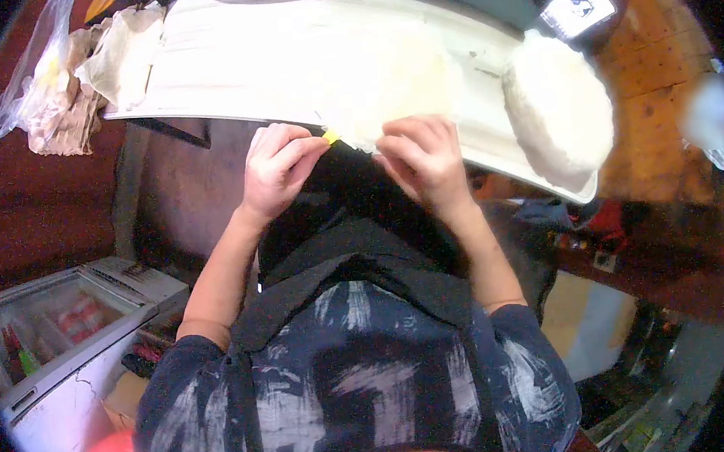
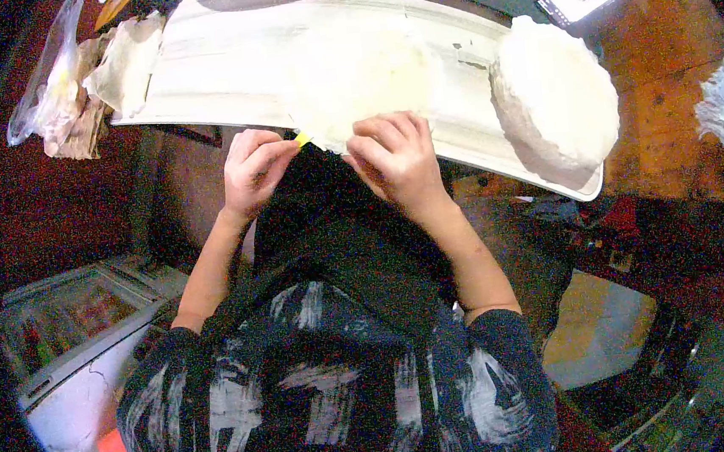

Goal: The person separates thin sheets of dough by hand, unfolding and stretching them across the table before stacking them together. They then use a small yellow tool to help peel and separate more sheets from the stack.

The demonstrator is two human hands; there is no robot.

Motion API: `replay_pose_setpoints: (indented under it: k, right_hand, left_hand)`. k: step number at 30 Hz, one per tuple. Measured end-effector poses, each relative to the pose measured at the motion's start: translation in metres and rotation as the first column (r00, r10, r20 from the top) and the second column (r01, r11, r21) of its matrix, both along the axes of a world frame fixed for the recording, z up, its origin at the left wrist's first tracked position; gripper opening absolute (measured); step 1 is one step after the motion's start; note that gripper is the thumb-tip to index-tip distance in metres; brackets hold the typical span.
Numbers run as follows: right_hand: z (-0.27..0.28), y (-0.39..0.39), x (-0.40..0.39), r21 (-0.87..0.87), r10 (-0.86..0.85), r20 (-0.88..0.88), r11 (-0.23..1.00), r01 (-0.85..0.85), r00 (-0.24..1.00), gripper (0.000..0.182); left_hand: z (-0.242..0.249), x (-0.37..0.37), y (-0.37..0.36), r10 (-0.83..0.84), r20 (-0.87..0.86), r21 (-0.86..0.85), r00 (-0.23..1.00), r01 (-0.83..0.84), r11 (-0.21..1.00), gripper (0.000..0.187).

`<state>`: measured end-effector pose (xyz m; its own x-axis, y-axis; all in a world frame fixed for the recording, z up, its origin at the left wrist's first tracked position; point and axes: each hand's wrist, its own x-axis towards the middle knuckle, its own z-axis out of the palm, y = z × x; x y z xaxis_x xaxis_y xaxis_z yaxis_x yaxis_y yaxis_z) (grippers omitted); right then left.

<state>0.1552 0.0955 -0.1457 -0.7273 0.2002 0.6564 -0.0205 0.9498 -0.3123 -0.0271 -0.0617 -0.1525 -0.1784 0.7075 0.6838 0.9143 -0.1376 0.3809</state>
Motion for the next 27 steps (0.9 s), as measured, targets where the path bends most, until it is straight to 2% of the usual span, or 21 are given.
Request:
replay_pose_setpoints:
  k: [8, 17, 18, 19, 20, 21, 22, 23, 24, 25, 27]
  right_hand:
    - [0.009, -0.020, -0.021, -0.016, -0.006, -0.020, 1.000, 0.006, 1.000, 0.020]
    - [0.009, -0.019, -0.034, -0.112, -0.059, 0.006, 0.992, 0.060, 0.998, 0.017]
    - [0.009, -0.019, -0.035, -0.112, -0.055, 0.014, 0.992, 0.056, 0.998, 0.017]
    - [0.009, -0.019, -0.035, -0.110, -0.052, 0.015, 0.992, 0.054, 0.999, 0.017]
    - [0.008, -0.020, -0.035, -0.109, -0.049, 0.018, 0.993, 0.050, 0.999, 0.018]
    - [0.007, -0.020, -0.035, -0.109, -0.045, 0.021, 0.993, 0.047, 0.999, 0.018]
    - [0.006, -0.019, -0.034, -0.108, -0.044, 0.022, 0.993, 0.046, 0.999, 0.018]
    - [0.004, -0.019, -0.034, -0.098, -0.038, 0.032, 0.994, 0.041, 0.999, 0.019]
    - [0.003, -0.019, -0.034, -0.088, -0.031, 0.043, 0.995, 0.035, 0.999, 0.019]
    - [0.004, -0.019, -0.034, -0.088, -0.031, 0.043, 0.996, 0.035, 0.999, 0.019]
    - [0.008, -0.021, -0.034, -0.099, -0.041, 0.034, 0.994, 0.044, 0.999, 0.019]
  left_hand:
    - [0.000, 0.001, -0.002, -0.004, 0.006, -0.022, 1.000, 0.004, 1.000, 0.021]
    - [-0.009, 0.005, 0.001, 0.015, 0.022, -0.006, 1.000, -0.014, 1.000, 0.016]
    - [-0.009, 0.009, 0.002, 0.034, 0.237, -0.031, 0.971, -0.028, 0.999, 0.015]
    - [-0.010, 0.012, 0.002, 0.057, 0.441, -0.058, 0.896, -0.035, 0.998, 0.014]
    - [-0.017, 0.009, -0.001, 0.088, 0.526, -0.106, 0.846, -0.038, 0.994, 0.011]
    - [-0.021, 0.011, 0.000, 0.089, 0.527, -0.105, 0.845, -0.039, 0.994, 0.011]
    - [-0.023, 0.014, 0.002, 0.107, 0.739, -0.145, 0.665, 0.003, 0.989, 0.012]
    - [-0.024, 0.016, 0.004, 0.132, 0.891, -0.172, 0.434, 0.055, 0.984, 0.013]
    - [-0.022, 0.017, 0.004, 0.138, 0.940, -0.181, 0.312, 0.113, 0.977, 0.017]
    - [-0.020, 0.017, 0.004, 0.137, 0.940, -0.180, 0.311, 0.113, 0.977, 0.017]
    - [-0.018, 0.015, 0.005, 0.145, 0.986, -0.160, 0.087, 0.203, 0.966, 0.018]
